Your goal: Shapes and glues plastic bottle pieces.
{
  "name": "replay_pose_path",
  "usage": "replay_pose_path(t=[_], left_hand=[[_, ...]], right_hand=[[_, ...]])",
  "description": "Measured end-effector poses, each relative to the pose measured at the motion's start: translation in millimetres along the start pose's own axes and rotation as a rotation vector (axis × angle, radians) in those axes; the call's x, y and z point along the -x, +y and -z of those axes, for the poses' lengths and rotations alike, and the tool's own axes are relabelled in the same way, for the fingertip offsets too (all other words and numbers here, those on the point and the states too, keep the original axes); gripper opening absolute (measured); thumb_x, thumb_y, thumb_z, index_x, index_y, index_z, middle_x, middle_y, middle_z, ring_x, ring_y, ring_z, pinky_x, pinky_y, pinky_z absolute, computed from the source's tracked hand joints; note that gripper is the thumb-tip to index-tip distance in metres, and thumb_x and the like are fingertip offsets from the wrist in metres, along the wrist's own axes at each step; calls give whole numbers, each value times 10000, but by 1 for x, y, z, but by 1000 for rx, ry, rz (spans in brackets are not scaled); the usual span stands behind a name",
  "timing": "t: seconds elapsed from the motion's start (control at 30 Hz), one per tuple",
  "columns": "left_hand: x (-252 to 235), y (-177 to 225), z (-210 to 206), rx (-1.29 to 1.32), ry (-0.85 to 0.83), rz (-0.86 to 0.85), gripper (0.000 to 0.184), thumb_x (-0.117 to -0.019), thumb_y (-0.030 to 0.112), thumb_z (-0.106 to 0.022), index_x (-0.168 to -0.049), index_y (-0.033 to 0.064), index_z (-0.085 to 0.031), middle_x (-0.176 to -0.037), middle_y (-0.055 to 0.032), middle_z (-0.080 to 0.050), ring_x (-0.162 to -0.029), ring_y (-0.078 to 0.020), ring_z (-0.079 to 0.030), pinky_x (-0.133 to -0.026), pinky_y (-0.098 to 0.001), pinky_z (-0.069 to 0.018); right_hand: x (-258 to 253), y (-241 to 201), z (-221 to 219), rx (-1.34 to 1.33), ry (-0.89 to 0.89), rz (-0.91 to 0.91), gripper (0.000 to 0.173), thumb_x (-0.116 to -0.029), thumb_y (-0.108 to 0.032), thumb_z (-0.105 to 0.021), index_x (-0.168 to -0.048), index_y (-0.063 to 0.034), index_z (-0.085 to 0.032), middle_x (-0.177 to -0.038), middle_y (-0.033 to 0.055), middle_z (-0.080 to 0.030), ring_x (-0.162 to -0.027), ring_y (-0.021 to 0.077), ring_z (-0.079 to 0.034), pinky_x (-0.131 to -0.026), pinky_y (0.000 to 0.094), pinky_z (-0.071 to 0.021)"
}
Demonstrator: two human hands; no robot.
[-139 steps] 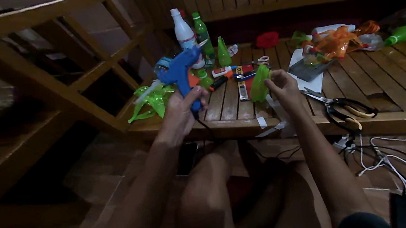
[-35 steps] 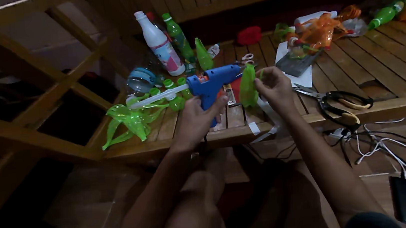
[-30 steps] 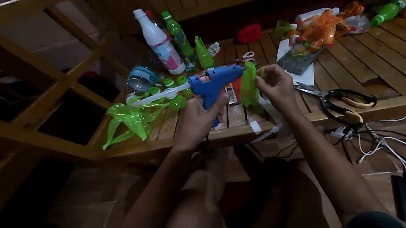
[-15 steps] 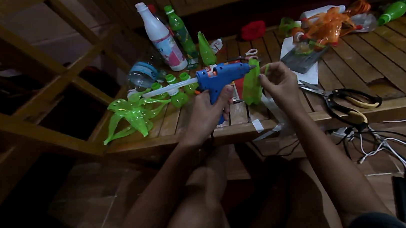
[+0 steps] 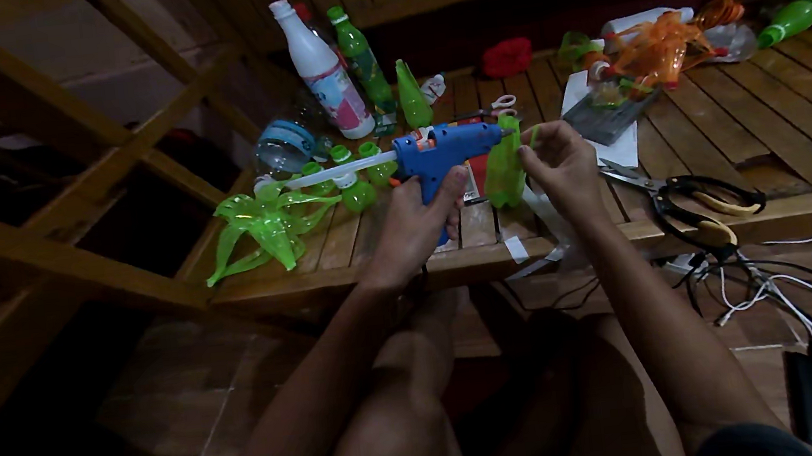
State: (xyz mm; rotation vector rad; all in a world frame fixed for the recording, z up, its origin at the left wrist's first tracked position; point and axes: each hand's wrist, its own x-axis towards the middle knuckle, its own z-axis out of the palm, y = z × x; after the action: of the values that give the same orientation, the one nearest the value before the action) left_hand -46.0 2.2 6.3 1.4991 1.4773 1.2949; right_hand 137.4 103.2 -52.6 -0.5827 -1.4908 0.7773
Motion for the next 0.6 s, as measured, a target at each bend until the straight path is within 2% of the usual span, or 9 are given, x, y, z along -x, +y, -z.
replay_pose_path(t=[0.23, 0.47, 0.6], left_hand=[[2, 4, 0, -47, 11, 24, 260, -1080, 307, -519, -976, 88, -615, -659, 49, -564, -489, -20, -536, -475, -161, -495], [2, 4, -1, -46, 23, 35, 260, -1079, 316, -517, -984, 92, -610, -670, 48, -567, -492, -20, -539, -478, -160, -502], [-2, 0, -1, -6, 13, -17, 247, -1085, 279, -518, -982, 75, -613, -696, 46, -580, -497, -19, -550, -484, -175, -525]], right_hand=[[0, 0, -1, 25, 10, 16, 216, -923, -30, -665, -1115, 61, -622, -1033, 85, -683, -869, 40, -666, -803, 212, -575], [0, -1, -1, 15, 7, 10, 205, -927, -30, -662, -1109, 56, -625, -1037, 85, -684, -895, 50, -673, -825, 219, -577], [0, 0, 0, 16, 5, 19, 210, -926, -29, -665, -1114, 54, -622, -1037, 82, -686, -890, 44, -670, -820, 213, -575]])
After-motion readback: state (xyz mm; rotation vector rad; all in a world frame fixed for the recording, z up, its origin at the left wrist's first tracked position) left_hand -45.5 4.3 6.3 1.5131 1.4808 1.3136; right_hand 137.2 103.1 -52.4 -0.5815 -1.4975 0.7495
